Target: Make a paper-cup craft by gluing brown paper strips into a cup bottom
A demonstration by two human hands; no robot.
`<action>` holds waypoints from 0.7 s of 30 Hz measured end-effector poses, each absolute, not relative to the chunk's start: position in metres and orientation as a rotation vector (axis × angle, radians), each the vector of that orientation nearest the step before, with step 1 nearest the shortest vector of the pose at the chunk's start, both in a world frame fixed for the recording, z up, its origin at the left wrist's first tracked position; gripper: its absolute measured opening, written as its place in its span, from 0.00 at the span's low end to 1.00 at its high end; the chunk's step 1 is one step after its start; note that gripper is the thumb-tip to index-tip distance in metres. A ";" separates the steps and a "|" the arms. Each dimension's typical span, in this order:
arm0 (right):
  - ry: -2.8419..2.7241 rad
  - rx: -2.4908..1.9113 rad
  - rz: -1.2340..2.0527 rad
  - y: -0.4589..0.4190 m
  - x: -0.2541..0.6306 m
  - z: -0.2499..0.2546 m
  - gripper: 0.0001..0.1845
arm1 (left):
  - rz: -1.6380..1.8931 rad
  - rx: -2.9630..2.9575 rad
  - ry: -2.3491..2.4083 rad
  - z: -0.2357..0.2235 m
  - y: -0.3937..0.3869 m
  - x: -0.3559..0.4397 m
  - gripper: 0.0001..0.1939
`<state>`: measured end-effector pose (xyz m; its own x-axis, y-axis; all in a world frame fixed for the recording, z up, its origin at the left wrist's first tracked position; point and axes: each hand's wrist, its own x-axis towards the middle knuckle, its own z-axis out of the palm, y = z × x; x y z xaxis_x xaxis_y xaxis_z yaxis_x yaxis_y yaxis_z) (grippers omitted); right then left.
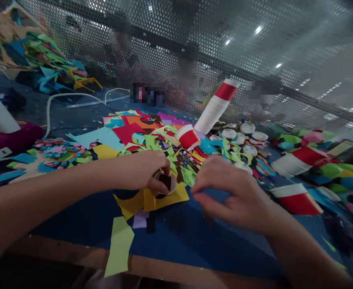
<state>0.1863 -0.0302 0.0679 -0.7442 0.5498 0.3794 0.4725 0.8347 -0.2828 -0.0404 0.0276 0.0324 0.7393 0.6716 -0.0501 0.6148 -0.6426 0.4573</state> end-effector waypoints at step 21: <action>-2.561 -1.272 0.824 -0.062 0.169 0.046 0.07 | 0.389 2.389 1.007 0.046 0.038 -0.033 0.05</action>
